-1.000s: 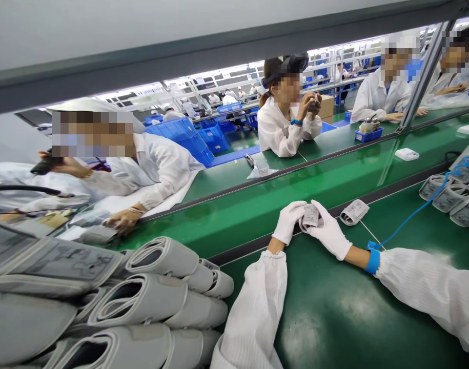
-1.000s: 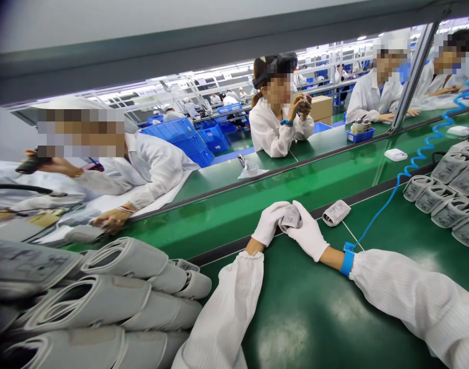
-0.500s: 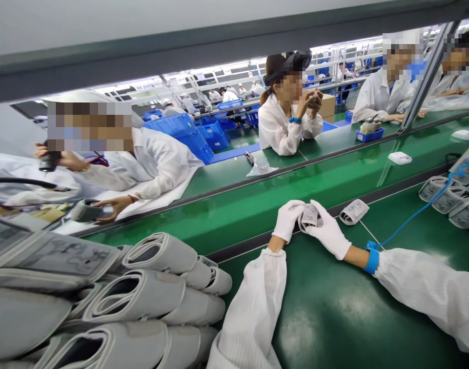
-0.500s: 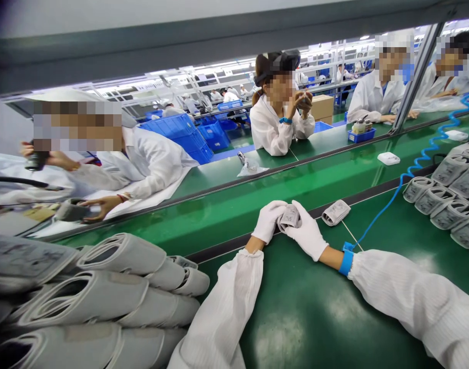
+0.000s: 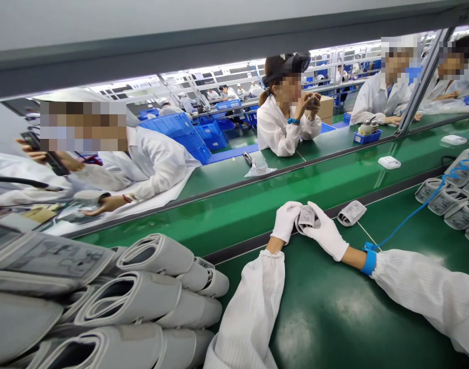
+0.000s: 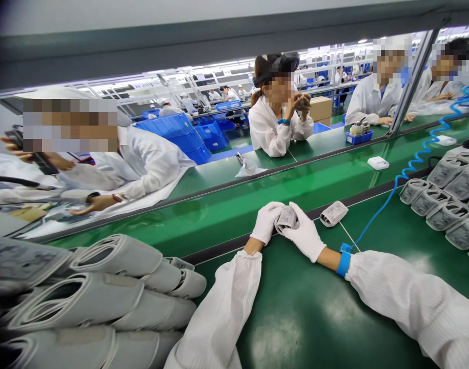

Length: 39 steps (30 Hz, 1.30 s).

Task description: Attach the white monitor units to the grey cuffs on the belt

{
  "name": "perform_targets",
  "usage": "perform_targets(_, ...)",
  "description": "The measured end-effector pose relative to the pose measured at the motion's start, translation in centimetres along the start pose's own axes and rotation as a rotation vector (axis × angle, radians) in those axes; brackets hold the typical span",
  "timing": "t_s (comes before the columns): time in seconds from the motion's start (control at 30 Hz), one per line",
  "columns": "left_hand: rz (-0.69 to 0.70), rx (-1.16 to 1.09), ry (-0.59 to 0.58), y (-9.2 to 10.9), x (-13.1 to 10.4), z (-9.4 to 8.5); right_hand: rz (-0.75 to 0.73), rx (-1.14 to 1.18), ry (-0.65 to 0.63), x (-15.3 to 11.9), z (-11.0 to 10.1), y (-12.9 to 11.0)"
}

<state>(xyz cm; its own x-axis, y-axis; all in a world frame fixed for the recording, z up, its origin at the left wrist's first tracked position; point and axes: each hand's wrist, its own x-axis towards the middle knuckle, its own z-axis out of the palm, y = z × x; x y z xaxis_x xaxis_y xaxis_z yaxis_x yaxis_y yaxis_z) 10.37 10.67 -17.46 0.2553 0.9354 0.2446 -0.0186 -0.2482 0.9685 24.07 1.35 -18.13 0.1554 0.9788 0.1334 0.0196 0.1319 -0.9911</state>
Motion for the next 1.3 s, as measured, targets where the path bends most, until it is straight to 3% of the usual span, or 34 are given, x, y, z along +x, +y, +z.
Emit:
perform_targets(1.0, -0.054, 0.098, 0.028, 0.7, 0.1, -0.4, -0.001, 0.085, 0.021, 0.1, 0.6, -0.1)
perform_targets(1.3, -0.131, 0.107, 0.055, 1.2, 0.2, -0.6, -0.084, 0.109, 0.004, -1.2, 0.2, -0.3)
